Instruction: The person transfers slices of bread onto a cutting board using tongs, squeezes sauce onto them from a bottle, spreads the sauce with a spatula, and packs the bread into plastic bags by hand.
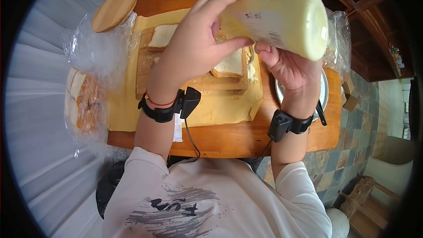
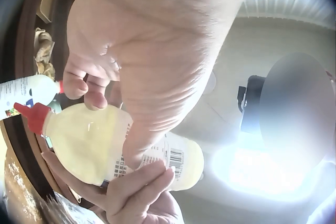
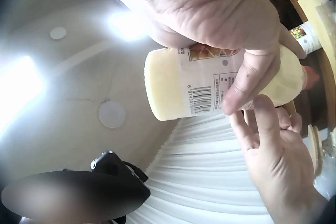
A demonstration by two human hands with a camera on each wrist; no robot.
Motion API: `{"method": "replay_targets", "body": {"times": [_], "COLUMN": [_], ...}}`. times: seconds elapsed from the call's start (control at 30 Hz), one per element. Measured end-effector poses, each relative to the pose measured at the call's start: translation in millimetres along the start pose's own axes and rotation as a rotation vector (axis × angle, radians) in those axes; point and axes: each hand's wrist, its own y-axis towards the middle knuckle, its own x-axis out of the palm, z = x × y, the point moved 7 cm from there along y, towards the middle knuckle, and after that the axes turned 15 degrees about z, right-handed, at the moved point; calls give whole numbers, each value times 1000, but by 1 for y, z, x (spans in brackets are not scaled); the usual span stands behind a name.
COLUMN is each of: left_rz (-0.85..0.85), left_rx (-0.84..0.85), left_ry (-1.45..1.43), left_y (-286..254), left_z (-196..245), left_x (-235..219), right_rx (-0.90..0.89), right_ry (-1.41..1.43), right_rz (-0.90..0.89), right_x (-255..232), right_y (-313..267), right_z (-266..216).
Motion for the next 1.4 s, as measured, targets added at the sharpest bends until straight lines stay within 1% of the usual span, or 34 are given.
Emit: {"method": "replay_targets", "body": {"times": [0.03,0.07,0.1,0.13,0.17,0.2,0.23,0.27,0.33,0.37,0.4,0.47,0.5,0.53,0.57,0.6,0.63,0.67,0.73,0.8,1.0,1.07,1.17,1.23,1.3,1.4], "left_rz": [-14,-16,-26,-35,-35,-72,-109,-109,-11,-10,-5,-1,10,20,17,19,21,21,-54,-72,-88,-86,-86,-80,-86,-93], "left_rx": [-52,-51,-52,-53,-53,-176,-298,-298,-397,-395,-380,-364,-378,-391,-390,-320,-249,-249,-413,-417,-379,-371,-404,-340,-338,-325], "left_ry": [-19,-22,-28,-35,-40,-66,-92,-94,-245,-246,-264,-283,-285,-288,-290,-184,-79,-79,-244,-233,-186,-162,-116,-78,-42,0], "left_y": [-1,-1,-1,-1,-1,-2,-4,-5,-6,-7,-7,-8,-9,-9,-10,-9,-9,-9,-12,-12,-11,-11,-11,-9,-9,-8], "left_z": [-3,-7,-14,-18,-16,-19,-24,-25,-33,-38,-43,-49,-53,-56,-56,-53,-50,-47,-47,-48,-56,-55,-56,-57,-57,-57], "left_x": [1,1,-1,-2,-4,-5,-3,-2,-1,1,3,6,7,7,8,7,5,5,11,12,14,13,11,10,8,7], "right_rx": [-16,-34,-57,-61,-86,-109,-231,-232,-252,-293,-295,-754,-787,-790,-783,-775,-776,-797,-817,-759,-784,-769,-749,-745,-738,-738], "right_ry": [-91,-183,-263,-265,-378,-491,-709,-710,-937,-1057,-1058,-1442,-1488,-1489,-1549,-1609,-1609,-1579,-1550,-1550,-1713,-1712,-1711,-1709,-1739,-1752], "right_rz": [65,131,113,115,131,146,236,236,194,192,191,204,217,220,239,257,257,250,245,267,295,300,305,305,347,364], "right_x": [1,0,1,4,9,15,21,21,21,23,21,24,20,19,19,19,16,12,10,12,18,16,10,8,6,8], "right_y": [-1,-2,-2,-3,-5,-6,-9,-9,-9,-12,-9,-7,-1,-1,-1,0,1,3,2,1,1,2,6,8,9,8], "right_z": [2,3,4,4,4,4,5,3,1,3,8,8,8,8,8,8,7,5,2,1,0,1,0,1,2,3]}}
